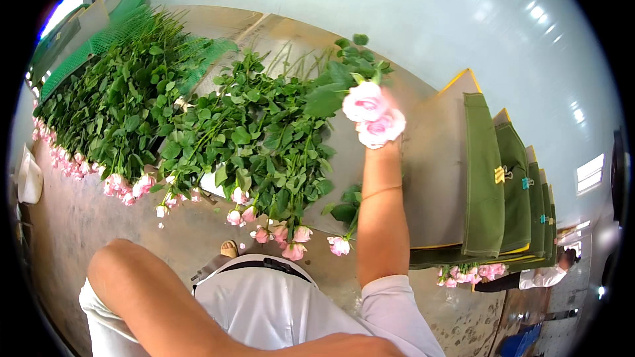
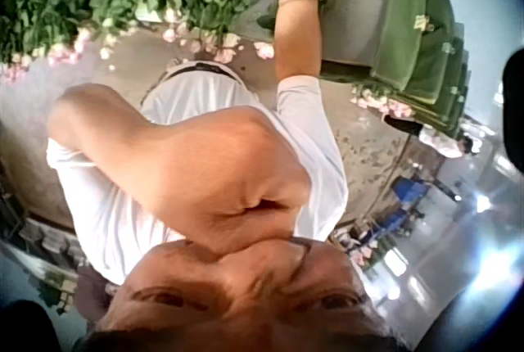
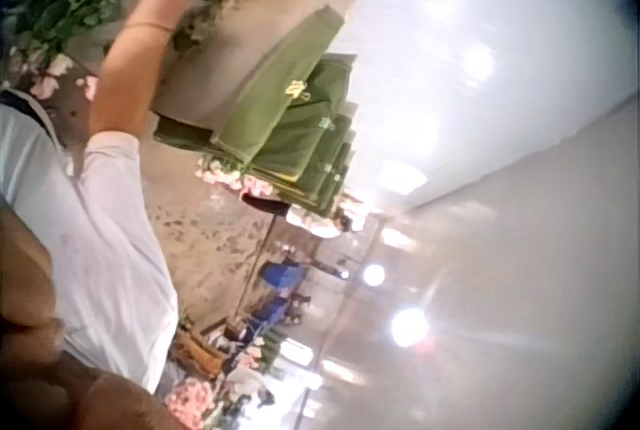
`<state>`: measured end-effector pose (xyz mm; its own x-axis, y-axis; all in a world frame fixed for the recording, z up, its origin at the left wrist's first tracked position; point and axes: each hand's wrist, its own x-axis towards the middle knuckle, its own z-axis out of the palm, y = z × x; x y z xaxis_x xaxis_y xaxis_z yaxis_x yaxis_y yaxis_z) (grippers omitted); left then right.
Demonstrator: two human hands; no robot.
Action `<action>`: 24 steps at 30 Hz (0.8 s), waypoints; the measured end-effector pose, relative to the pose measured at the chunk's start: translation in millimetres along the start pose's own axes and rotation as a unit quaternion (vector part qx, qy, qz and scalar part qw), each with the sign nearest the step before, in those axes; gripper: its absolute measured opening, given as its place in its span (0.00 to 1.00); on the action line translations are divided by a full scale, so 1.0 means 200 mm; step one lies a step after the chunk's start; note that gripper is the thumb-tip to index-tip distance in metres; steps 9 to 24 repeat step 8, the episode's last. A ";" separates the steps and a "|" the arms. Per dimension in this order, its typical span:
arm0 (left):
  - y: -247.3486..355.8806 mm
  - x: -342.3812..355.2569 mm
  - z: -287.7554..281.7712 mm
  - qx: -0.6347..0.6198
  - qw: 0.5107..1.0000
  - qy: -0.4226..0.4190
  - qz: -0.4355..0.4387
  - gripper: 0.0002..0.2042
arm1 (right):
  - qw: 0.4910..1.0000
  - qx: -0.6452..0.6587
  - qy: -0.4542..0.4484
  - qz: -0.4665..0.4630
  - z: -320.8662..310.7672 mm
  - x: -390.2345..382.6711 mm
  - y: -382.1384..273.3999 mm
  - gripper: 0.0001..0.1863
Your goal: The person sorts pink roses on a table, removing outer petals and leaves, then places the prepared stems into green packaging boxes. The person handles roses one at a time, occasionally inspecting blooms before placing them into boxes.
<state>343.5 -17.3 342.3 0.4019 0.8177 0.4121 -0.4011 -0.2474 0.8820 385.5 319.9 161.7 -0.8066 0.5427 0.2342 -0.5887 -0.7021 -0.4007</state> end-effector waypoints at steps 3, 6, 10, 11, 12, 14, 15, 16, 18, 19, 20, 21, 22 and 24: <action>-0.13 0.05 -0.12 0.224 0.970 -0.013 0.097 0.10 | 0.998 -0.033 0.029 0.034 0.00 -0.03 -0.11 0.30; -0.37 0.08 -0.34 0.541 0.840 -0.007 0.040 0.04 | 0.981 -0.158 0.107 -0.037 -0.02 -0.12 -0.13 0.32; -0.73 -0.03 -0.65 0.567 0.808 0.138 -0.084 0.03 | 0.974 -0.182 0.117 -0.068 -0.04 -0.14 -0.14 0.34; -0.73 -0.03 -0.65 0.567 0.808 0.138 -0.084 0.03 | 0.974 -0.182 0.117 -0.068 -0.04 -0.14 -0.14 0.34; -0.73 -0.03 -0.65 0.567 0.808 0.138 -0.084 0.03 | 0.974 -0.182 0.117 -0.068 -0.04 -0.14 -0.14 0.34; -0.73 -0.03 -0.65 0.567 0.808 0.138 -0.084 0.03 | 0.974 -0.182 0.117 -0.068 -0.04 -0.14 -0.14 0.34; -0.73 -0.03 -0.65 0.567 0.808 0.138 -0.084 0.03 | 0.974 -0.182 0.117 -0.068 -0.04 -0.14 -0.14 0.34; -0.73 -0.03 -0.65 0.567 0.808 0.138 -0.084 0.03 | 0.974 -0.182 0.117 -0.068 -0.04 -0.14 -0.14 0.34; -0.73 -0.03 -0.65 0.567 0.808 0.138 -0.084 0.03 | 0.974 -0.182 0.117 -0.068 -0.04 -0.14 -0.14 0.34; -0.73 -0.03 -0.65 0.567 0.808 0.138 -0.084 0.03 | 0.974 -0.182 0.117 -0.068 -0.04 -0.14 -0.14 0.34; -0.73 -0.03 -0.65 0.567 0.808 0.138 -0.084 0.03 | 0.974 -0.182 0.117 -0.068 -0.04 -0.14 -0.14 0.34; -0.73 -0.03 -0.65 0.567 0.808 0.138 -0.084 0.03 | 0.974 -0.182 0.117 -0.068 -0.04 -0.14 -0.14 0.34; -0.73 -0.03 -0.65 0.567 0.808 0.138 -0.084 0.03 | 0.974 -0.182 0.117 -0.068 -0.04 -0.14 -0.14 0.34; -0.73 -0.03 -0.65 0.567 0.808 0.138 -0.084 0.03 | 0.974 -0.182 0.117 -0.068 -0.04 -0.14 -0.14 0.34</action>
